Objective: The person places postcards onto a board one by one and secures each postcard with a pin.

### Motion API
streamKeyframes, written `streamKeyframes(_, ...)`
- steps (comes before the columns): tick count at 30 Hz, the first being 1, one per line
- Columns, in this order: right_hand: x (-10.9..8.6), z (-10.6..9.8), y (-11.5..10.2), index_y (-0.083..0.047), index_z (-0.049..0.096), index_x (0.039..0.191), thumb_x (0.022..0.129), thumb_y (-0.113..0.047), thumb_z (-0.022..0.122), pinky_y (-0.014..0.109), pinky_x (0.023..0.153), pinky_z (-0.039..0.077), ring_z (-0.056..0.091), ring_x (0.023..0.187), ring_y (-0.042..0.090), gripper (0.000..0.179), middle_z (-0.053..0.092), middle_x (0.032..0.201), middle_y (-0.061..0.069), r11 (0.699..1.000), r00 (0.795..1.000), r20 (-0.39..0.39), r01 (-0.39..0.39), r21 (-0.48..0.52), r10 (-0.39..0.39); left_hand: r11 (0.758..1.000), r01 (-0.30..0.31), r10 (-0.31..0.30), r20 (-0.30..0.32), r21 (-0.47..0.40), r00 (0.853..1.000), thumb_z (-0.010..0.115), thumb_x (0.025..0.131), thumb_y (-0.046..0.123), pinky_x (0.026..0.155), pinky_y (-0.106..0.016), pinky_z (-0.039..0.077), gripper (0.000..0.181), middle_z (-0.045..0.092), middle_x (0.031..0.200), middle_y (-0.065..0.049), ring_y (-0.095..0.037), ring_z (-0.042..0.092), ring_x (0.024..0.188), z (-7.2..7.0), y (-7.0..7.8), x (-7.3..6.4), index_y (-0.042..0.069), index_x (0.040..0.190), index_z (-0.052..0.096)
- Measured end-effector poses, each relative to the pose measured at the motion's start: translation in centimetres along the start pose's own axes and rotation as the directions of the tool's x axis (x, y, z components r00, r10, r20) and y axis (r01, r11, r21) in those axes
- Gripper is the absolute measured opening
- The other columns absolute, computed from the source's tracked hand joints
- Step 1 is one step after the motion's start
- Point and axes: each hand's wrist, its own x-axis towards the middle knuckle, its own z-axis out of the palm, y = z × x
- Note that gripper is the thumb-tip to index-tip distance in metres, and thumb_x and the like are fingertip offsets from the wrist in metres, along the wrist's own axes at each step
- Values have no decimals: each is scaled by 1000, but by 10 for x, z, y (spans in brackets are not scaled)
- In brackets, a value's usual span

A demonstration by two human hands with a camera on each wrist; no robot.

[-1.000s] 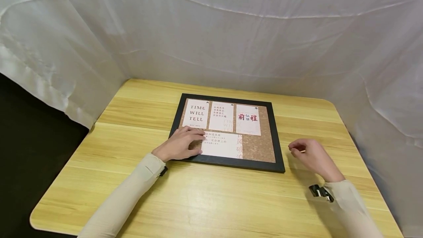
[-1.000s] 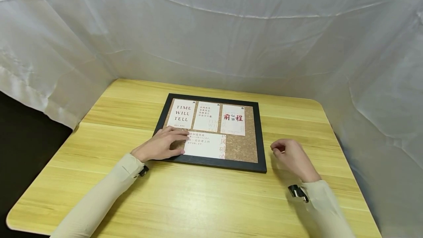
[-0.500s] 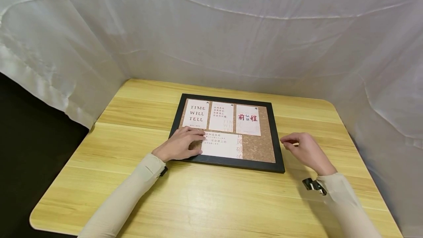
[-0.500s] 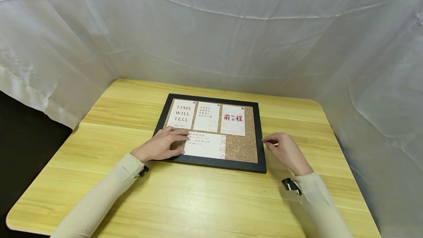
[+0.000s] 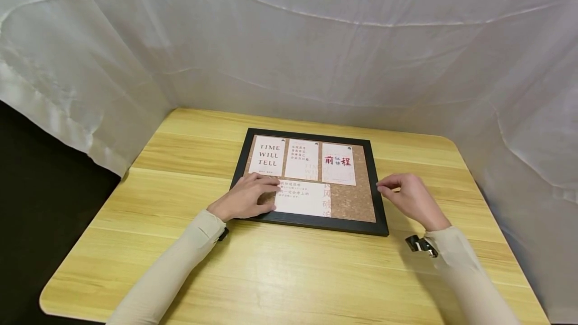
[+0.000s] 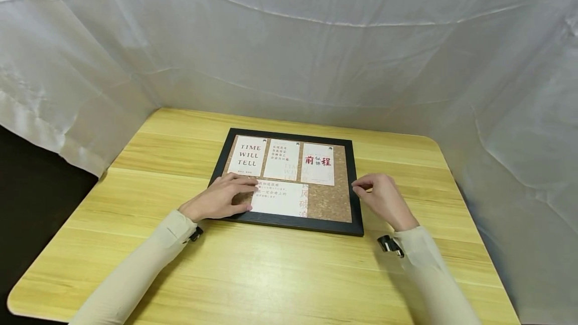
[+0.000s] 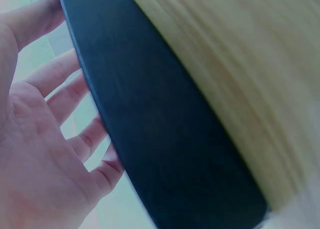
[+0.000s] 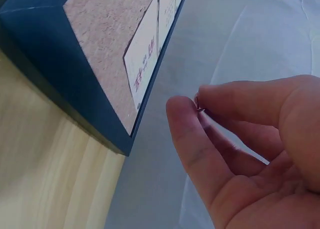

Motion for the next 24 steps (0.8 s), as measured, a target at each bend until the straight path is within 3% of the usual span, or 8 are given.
streamKeyframes(4, 5, 2, -3, 0, 79, 106, 97, -2, 67, 33, 77, 59, 74, 95, 31, 16, 77, 110, 19, 999, 999, -9, 36, 0, -36, 1000, 0, 0, -2, 2, 1000, 71, 98, 38, 111, -60, 39, 48, 53, 157, -2, -32, 46, 142, 0, 0, 0, 16, 140, 66)
streamKeyframes(10, 12, 5, -8, 0, 78, 109, 97, -2, 66, 50, 84, 60, 73, 100, 35, 17, 76, 114, 22, 999, 999, -5, 34, 14, -34, 1000, -2, 2, -3, 15, 1000, 71, 97, 38, 112, -59, 39, 48, 54, 157, -1, -32, 47, 142, 1, 0, 1, 17, 140, 66)
streamKeyframes(13, 16, 7, -12, 0, 79, 109, 97, -3, 68, 52, 86, 60, 73, 101, 35, 17, 76, 114, 21, 1000, 1000, -1, 18, 25, -18, 1000, -4, 4, -3, 14, 1000, 71, 97, 38, 111, -60, 39, 48, 53, 157, -1, -32, 47, 142, 1, -1, 1, 17, 140, 66)
streamKeyframes(18, 23, 10, -17, 0, 79, 108, 96, -3, 69, 42, 79, 60, 73, 97, 32, 16, 78, 111, 20, 1000, 1000, 13, 25, 14, -25, 1000, -3, 3, -2, 15, 1000, 71, 97, 39, 111, -59, 39, 49, 53, 157, -1, -32, 47, 142, 2, -1, 1, 17, 141, 66)
streamKeyframes(24, 31, 13, -24, -1, 80, 104, 94, 0, 69, 29, 70, 52, 68, 85, 24, 15, 77, 103, 17, 997, 997, 21, 78, 3, -78, 1000, 2, -2, -1, 16, 1000, 71, 97, 39, 110, -59, 39, 49, 53, 157, 0, -31, 47, 142, 2, -1, 1, 18, 141, 66)
